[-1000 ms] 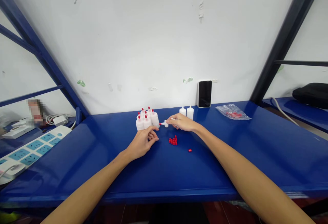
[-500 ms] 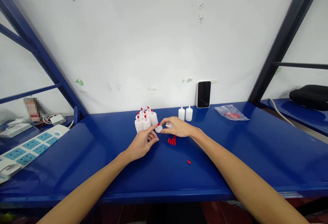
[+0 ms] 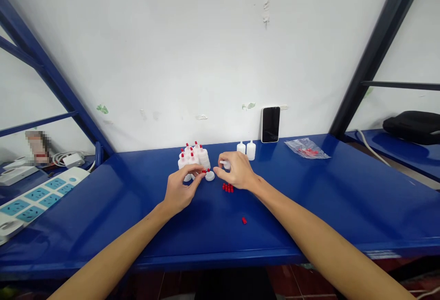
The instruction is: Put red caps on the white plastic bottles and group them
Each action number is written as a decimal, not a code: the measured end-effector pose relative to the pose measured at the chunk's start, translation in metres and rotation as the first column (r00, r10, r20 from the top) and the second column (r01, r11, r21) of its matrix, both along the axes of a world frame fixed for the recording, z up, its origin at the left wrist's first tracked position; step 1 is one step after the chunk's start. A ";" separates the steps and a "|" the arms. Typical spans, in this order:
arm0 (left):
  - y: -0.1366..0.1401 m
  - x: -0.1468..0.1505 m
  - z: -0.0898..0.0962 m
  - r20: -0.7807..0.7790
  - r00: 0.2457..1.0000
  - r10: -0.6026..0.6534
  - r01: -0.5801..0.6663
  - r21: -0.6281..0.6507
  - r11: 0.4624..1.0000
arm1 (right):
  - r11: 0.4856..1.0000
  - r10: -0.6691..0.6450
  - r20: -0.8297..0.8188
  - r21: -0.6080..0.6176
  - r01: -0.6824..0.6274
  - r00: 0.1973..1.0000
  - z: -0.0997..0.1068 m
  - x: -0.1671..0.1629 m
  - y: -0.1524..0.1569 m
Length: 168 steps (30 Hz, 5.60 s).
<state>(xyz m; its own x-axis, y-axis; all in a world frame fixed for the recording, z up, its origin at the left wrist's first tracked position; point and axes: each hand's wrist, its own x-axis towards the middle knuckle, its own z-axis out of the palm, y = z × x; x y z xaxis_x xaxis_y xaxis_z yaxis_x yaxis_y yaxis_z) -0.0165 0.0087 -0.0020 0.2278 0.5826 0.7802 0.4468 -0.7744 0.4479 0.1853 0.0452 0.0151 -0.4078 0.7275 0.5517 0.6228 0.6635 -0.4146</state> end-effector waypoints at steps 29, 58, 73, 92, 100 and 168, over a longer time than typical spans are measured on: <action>-0.023 0.035 -0.006 -0.747 0.595 -0.296 0.458 0.013 0.889 | 0.982 -0.098 -0.081 -0.171 0.083 0.992 0.002 0.002 0.010; -0.020 0.017 -0.003 -0.677 0.669 -0.307 0.365 -0.060 0.929 | 0.995 -0.008 0.532 -0.083 0.061 0.847 0.001 -0.016 0.011; 0.013 -0.014 -0.001 -0.365 0.931 0.027 0.045 0.188 0.981 | 0.978 0.195 0.196 -0.112 -0.175 0.961 0.018 -0.006 -0.018; 0.008 -0.010 -0.002 -0.404 0.915 0.015 0.136 0.342 0.930 | 0.993 0.121 0.315 -0.050 -0.111 0.941 0.015 -0.025 -0.036; 0.009 -0.012 -0.002 -0.349 0.937 -0.031 0.154 0.329 0.932 | 0.976 0.208 0.120 -0.096 -0.197 0.971 0.012 -0.021 -0.035; -0.002 0.008 0.004 0.063 0.989 -0.133 0.137 -0.063 0.989 | 0.884 0.263 -0.425 -0.254 -0.393 0.866 0.002 -0.031 -0.028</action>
